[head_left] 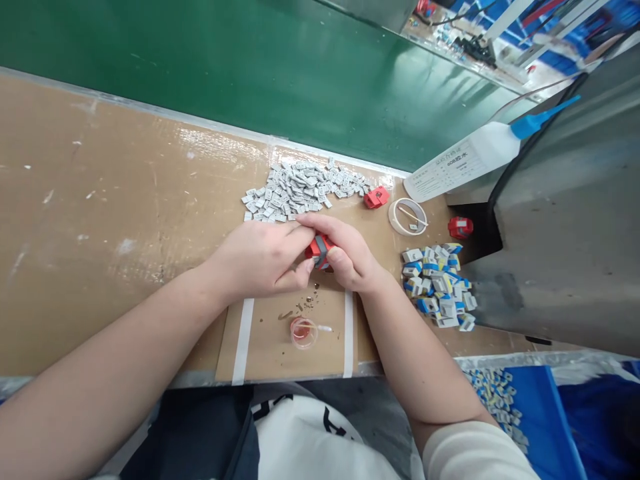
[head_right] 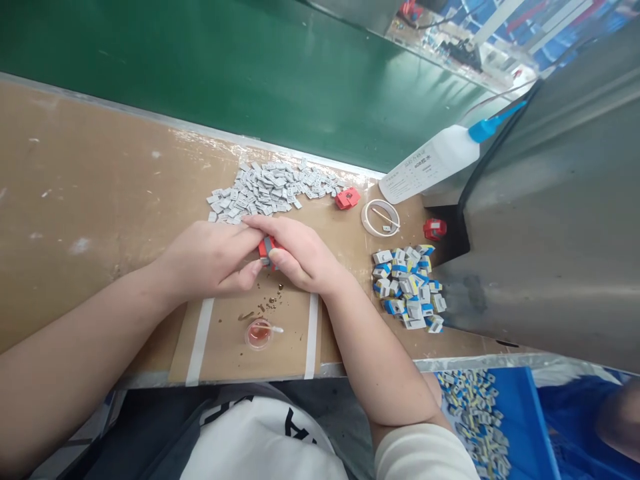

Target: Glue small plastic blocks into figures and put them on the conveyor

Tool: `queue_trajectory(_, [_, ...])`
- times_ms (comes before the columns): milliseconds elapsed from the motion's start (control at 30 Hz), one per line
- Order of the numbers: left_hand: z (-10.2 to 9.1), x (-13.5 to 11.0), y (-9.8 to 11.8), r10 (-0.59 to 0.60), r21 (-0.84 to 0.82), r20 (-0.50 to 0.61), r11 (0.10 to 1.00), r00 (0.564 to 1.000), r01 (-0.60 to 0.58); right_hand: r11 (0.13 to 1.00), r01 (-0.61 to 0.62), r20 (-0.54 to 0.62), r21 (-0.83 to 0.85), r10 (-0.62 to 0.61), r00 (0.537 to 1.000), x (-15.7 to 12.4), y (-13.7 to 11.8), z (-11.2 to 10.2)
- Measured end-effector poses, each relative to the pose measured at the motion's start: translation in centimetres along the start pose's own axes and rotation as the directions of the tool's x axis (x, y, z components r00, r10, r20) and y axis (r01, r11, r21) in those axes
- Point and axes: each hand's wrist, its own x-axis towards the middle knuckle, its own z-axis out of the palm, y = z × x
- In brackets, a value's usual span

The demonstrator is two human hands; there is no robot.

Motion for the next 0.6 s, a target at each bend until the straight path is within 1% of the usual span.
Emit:
queue_trajectory(167, [-0.3,-0.01,0.22,0.057,0.06,-0.061,0.997,0.996,-0.053,0.998,0.053,-0.013,-0.039,-0.054,0.998,0.23,-0.12,0.03])
queue_trajectory(233, [-0.47,0.04,0.27,0.084,0.055,-0.079,0.995,0.993,-0.08,0.995,0.071,-0.025,-0.069,-0.073,0.997,0.28,-0.24,-0.01])
queue_trajectory(333, [-0.64,0.12,0.28,0.111,-0.02,-0.085,0.993,0.99,-0.113,0.989,0.087,-0.039,-0.121,-0.093,0.995,0.31,-0.48,-0.17])
queue_trajectory(467, [-0.51,0.23,0.33,0.115,-0.138,-0.093,0.982,0.989,-0.128,0.981,0.096,-0.038,-0.17,-0.104,0.994,0.34,-0.7,-0.45])
queue_trajectory(533, [-0.39,0.27,0.45,0.117,-0.146,-0.113,0.98,0.987,-0.133,0.981,0.099,-0.037,-0.168,-0.106,0.994,0.37,-0.69,-0.47])
queue_trajectory(600, [-0.32,0.26,0.58,0.105,-0.115,-0.139,0.986,0.985,-0.122,0.99,0.083,-0.042,-0.116,-0.088,0.995,0.37,-0.61,-0.33])
